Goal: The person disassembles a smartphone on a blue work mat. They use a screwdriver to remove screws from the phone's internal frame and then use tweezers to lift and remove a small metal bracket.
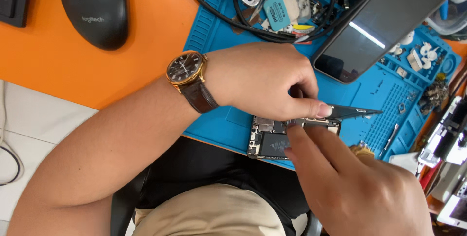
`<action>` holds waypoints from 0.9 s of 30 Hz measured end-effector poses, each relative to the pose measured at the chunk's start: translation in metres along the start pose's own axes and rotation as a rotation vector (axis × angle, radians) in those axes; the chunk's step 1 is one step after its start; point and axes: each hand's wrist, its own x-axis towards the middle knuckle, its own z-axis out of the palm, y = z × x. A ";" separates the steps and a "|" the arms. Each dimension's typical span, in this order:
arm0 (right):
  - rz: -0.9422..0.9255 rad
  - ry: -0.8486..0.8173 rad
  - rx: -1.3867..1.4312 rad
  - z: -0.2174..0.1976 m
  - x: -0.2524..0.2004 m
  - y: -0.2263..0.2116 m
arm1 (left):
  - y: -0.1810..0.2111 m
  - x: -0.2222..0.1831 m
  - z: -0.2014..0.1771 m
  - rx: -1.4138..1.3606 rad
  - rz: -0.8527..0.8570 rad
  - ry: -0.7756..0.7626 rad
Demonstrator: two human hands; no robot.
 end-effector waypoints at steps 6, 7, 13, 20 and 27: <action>0.063 -0.065 0.002 -0.009 0.000 -0.009 | -0.004 0.001 0.005 0.021 0.045 0.019; 0.053 -0.066 0.010 -0.011 -0.001 -0.009 | -0.004 0.001 0.005 0.017 0.046 0.013; 0.046 0.007 0.045 -0.006 -0.009 -0.006 | -0.001 0.000 0.003 0.024 0.024 0.010; 0.037 -0.084 0.261 0.005 -0.071 0.023 | -0.001 -0.001 0.004 0.051 0.009 0.020; 0.749 0.031 0.511 0.040 -0.105 0.010 | 0.000 -0.002 0.003 0.010 0.023 -0.003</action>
